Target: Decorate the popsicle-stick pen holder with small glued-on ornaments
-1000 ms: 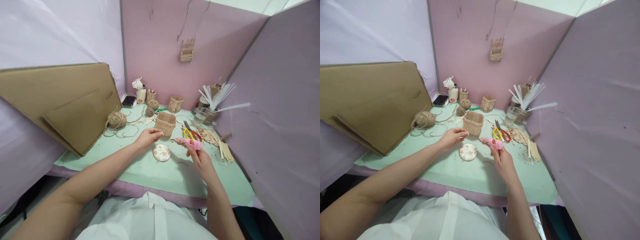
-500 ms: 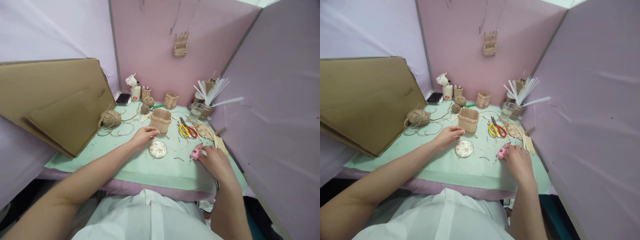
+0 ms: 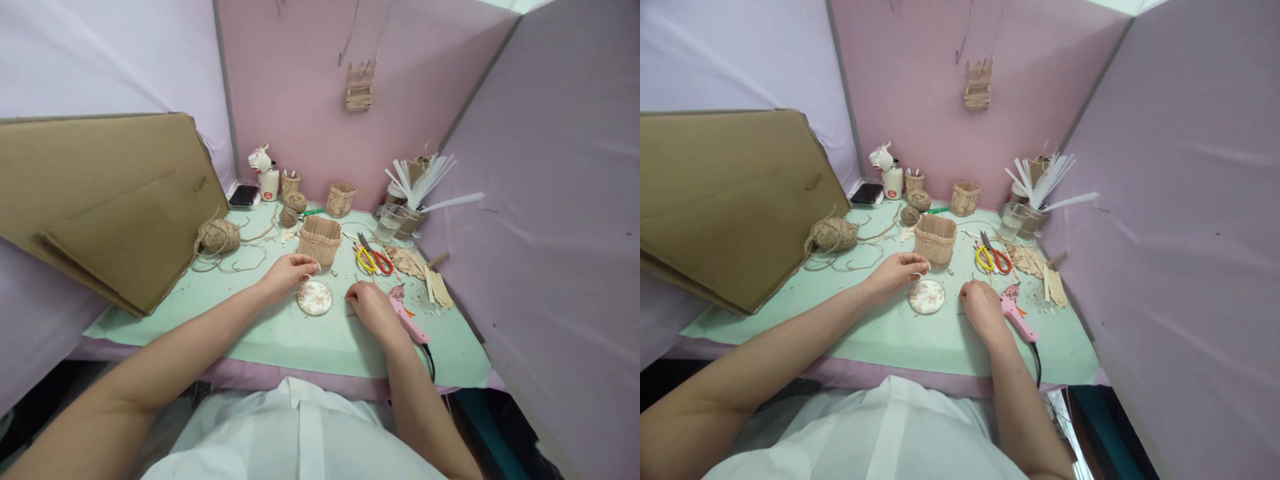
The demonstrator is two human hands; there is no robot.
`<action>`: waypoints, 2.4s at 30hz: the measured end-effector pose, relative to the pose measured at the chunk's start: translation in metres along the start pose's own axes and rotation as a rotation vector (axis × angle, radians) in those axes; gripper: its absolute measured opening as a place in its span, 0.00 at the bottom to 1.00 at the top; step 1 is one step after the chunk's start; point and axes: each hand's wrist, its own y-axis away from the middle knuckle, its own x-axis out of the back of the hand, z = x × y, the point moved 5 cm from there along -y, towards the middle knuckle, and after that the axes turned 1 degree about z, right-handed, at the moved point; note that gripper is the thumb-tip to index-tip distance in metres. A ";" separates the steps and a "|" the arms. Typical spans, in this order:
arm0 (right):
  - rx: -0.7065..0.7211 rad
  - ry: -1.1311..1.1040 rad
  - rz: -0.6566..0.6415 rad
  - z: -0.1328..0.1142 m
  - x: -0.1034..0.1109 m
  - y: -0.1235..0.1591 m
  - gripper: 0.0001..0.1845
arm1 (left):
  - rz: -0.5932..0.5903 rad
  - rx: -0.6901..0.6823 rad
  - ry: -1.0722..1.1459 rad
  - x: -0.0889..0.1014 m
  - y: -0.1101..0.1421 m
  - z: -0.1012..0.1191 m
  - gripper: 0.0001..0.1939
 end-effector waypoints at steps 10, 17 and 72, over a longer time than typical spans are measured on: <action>-0.024 -0.752 0.318 -0.021 0.019 -0.023 0.08 | -0.004 0.005 0.006 -0.006 0.002 0.000 0.12; -0.061 -0.983 0.321 -0.033 -0.001 -0.035 0.10 | 0.029 -0.009 -0.018 -0.005 0.000 -0.002 0.09; -0.109 -1.019 0.272 -0.031 -0.010 -0.035 0.11 | 0.072 0.016 0.037 -0.006 0.000 -0.007 0.12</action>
